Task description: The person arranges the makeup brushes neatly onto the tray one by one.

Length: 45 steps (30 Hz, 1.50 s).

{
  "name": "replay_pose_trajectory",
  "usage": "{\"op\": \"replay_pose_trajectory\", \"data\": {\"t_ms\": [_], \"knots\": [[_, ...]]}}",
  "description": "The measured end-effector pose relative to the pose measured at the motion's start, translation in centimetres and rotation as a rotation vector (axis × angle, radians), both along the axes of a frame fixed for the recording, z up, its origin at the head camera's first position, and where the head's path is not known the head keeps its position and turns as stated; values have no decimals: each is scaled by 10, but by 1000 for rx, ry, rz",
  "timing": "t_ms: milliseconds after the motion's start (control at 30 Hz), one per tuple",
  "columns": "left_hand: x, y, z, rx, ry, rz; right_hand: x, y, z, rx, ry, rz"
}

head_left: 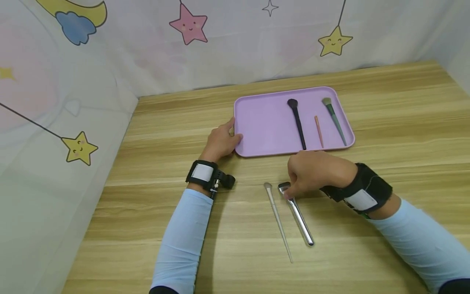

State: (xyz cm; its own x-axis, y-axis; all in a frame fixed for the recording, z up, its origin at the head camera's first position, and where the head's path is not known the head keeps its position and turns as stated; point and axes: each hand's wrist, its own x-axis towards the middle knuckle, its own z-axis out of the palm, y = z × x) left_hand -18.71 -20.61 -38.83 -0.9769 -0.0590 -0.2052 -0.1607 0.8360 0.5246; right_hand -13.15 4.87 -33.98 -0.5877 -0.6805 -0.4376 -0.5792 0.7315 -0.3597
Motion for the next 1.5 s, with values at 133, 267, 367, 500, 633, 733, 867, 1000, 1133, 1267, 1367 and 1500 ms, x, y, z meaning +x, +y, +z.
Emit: {"op": "replay_pose_trajectory", "data": {"t_ms": [133, 267, 367, 500, 633, 733, 867, 1000, 1133, 1267, 1367, 1500], "knots": [[0, 1, 0, 1, -4, 1, 1, -1, -1, 4, 3, 12], [0, 1, 1, 0, -7, 1, 3, -2, -2, 10, 17, 19], [0, 1, 1, -3, -6, 0, 5, -2, -1, 13, 29, 22], [0, 1, 1, -7, 1, -3, 7, -3, -1, 26, 44, 18], [0, 1, 1, -8, 9, -6, 10, -5, -2, 55, 68, 7], [0, 1, 1, -4, 10, -6, 13, -6, -3, 76, 77, 0], [0, 1, 1, -4, 4, -3, 16, -8, -5, 96, 83, 5], [0, 1, 1, -2, -5, 0, 18, -9, -5, 106, 96, 21], [0, 1, 2, -3, 2, -2, 18, -10, -6, 98, 115, 38], [1, 1, 2, 0, 4, -3, 17, -11, -7, 95, 134, 36], [1, 1, 2, 2, 5, 0, 16, -11, -7, 89, 129, 30], [0, 1, 1, 3, 8, 3, 14, -10, -7, 52, 106, 17]]}}
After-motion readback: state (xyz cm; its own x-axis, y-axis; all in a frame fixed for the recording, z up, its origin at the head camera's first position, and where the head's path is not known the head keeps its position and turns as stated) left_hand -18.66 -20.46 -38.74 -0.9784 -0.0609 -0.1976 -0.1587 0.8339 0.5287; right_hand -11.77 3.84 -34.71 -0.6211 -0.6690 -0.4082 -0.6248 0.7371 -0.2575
